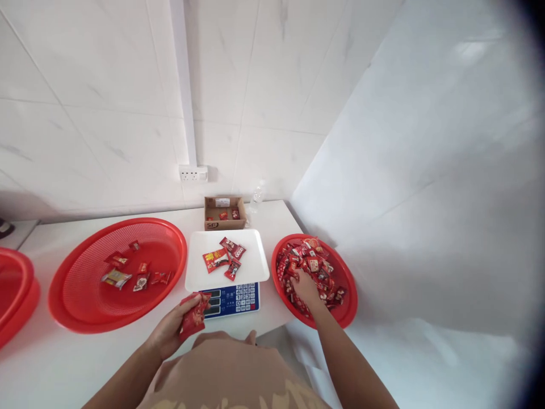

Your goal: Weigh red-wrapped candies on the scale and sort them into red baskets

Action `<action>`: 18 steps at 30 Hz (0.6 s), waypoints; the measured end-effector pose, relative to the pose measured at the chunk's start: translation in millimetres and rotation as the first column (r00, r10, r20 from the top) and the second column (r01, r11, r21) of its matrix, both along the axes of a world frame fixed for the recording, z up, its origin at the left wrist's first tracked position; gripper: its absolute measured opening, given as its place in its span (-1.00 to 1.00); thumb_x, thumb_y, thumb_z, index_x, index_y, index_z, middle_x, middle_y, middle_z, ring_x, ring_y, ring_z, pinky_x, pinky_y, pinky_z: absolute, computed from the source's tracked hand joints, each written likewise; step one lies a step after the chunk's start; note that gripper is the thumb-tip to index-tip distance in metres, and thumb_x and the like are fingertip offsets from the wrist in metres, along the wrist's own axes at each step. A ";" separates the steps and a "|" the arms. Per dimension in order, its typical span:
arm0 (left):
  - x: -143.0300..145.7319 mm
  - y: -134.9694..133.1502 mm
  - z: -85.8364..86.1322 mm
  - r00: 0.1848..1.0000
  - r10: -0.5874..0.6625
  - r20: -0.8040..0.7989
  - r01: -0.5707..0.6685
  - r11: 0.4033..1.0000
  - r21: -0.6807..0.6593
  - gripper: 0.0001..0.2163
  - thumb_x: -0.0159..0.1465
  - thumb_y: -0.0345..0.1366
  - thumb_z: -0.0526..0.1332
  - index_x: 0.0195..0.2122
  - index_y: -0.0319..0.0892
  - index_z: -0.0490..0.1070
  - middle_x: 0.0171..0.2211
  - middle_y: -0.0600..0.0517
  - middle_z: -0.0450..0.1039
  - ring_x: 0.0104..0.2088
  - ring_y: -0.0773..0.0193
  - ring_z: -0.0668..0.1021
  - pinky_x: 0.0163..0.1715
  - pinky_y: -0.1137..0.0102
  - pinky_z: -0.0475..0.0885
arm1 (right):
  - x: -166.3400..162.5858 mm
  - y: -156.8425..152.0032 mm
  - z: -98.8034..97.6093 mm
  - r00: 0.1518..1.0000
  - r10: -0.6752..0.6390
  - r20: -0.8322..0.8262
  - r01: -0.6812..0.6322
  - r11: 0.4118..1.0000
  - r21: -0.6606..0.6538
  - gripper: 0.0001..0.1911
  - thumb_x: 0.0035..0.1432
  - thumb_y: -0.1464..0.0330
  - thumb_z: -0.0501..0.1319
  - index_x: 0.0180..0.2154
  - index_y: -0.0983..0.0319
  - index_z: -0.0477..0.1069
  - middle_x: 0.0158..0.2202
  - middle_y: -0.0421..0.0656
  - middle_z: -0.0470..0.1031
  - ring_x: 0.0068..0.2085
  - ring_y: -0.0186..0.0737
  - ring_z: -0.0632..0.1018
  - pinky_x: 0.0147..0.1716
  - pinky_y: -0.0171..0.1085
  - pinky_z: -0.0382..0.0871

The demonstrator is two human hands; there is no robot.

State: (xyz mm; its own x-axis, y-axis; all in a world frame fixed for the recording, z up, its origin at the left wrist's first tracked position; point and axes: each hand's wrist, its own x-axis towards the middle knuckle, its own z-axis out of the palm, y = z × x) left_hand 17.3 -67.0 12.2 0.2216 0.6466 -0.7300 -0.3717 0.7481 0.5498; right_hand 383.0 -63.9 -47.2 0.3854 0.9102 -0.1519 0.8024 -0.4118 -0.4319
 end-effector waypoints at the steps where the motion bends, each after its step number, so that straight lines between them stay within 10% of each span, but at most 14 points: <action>1: 0.3 -0.3 -0.5 1.000 0.002 -0.008 -0.002 1.000 -0.003 -0.89 0.20 -0.39 0.20 -0.28 -0.32 0.45 -0.39 -0.09 0.53 -0.49 0.35 0.55 -0.50 0.50 0.47 | 9.3 -2.0 -5.0 1.000 -0.024 0.018 0.024 1.000 -0.016 -0.59 0.13 0.40 0.00 0.01 0.37 0.32 0.00 0.10 0.41 0.05 -0.06 0.41 0.03 -0.18 0.22; 9: 4.7 -2.6 4.8 0.999 -0.027 -0.036 0.025 0.997 -0.072 -0.88 0.22 -0.37 0.19 -0.27 -0.32 0.43 -0.47 -0.05 0.50 -0.57 0.38 0.51 -0.56 0.51 0.45 | 35.1 4.6 -33.4 0.960 -0.276 0.045 0.279 0.958 -0.068 -0.25 0.10 0.36 0.06 0.28 0.34 -0.16 0.22 0.18 0.07 0.15 0.02 0.31 0.03 -0.16 0.22; 18: 0.1 -2.2 8.2 0.999 0.001 -0.044 -0.004 0.998 -0.055 -0.89 0.22 -0.40 0.17 -0.25 -0.31 0.42 -0.43 -0.06 0.52 -0.58 0.39 0.51 -0.56 0.50 0.46 | 47.1 -7.6 -39.6 0.943 -0.320 -0.088 0.321 0.947 -0.008 -0.75 -0.02 0.39 0.11 -0.23 0.24 0.40 -0.18 -0.01 0.45 -0.12 -0.06 0.48 -0.12 -0.18 0.28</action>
State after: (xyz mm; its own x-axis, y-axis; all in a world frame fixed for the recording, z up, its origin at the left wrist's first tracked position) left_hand 17.4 -69.2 20.4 0.1867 0.6058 -0.7734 -0.3496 0.7767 0.5239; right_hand 430.1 -71.5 -86.8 0.6422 0.7419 -0.1929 0.5876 -0.6380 -0.4977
